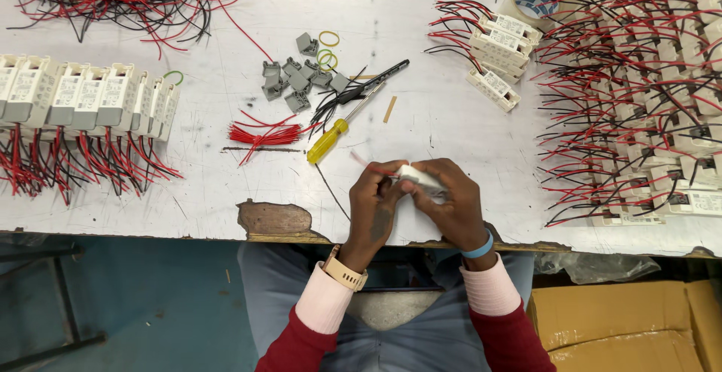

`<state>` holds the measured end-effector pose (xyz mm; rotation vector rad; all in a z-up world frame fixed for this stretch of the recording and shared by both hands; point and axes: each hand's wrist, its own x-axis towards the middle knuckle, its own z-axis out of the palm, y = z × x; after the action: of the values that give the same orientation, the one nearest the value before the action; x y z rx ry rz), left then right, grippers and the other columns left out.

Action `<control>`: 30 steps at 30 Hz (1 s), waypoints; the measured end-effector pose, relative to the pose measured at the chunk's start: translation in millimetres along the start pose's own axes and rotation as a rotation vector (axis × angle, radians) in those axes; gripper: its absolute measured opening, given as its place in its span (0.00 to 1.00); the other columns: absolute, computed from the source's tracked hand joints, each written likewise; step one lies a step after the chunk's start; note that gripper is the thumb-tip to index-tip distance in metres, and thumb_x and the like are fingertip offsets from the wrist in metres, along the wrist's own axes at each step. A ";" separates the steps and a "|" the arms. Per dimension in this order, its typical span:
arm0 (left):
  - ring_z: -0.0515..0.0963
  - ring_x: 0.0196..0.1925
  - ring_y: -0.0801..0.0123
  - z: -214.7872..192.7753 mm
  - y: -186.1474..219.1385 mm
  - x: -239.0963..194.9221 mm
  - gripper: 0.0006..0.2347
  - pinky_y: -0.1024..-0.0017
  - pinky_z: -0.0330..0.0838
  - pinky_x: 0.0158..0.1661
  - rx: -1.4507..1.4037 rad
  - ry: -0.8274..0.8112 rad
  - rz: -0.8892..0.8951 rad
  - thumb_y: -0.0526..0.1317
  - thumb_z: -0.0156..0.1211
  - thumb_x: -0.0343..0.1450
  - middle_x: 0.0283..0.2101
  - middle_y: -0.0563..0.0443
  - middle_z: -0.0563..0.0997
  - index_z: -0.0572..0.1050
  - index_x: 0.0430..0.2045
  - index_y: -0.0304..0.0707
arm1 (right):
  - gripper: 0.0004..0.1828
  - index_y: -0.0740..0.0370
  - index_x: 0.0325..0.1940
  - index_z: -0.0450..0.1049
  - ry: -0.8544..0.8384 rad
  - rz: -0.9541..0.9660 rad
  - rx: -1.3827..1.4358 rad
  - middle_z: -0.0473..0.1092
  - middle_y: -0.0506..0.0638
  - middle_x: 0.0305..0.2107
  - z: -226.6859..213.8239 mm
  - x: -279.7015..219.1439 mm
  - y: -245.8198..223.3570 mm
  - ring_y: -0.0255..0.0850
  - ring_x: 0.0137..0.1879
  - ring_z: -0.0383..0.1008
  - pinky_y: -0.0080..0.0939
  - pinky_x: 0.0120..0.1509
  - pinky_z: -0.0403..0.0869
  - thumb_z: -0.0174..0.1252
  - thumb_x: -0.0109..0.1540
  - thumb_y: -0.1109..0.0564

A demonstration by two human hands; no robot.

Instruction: The person assembles small white electrical components by inserting red and black wires into terminals and securing them with a screwdriver. They repeatedly pick up components, insert wires, tighten connections, and place the finished units into a stack on the table.

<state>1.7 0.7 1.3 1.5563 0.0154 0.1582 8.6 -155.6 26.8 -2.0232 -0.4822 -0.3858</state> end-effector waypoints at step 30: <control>0.87 0.40 0.59 -16.3 127.6 -57.0 0.36 0.68 0.82 0.37 0.363 -0.110 0.229 0.54 0.72 0.63 0.45 0.45 0.82 0.69 0.63 0.32 | 0.22 0.79 0.63 0.66 0.048 0.436 0.955 0.72 0.45 0.37 8.1 -54.5 -80.4 0.24 0.31 0.63 0.26 0.33 0.64 0.52 0.70 0.57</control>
<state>-68.1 11.4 122.9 1.9257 -0.2325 0.2612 -77.5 -122.7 58.7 -1.1297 -0.1257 0.0765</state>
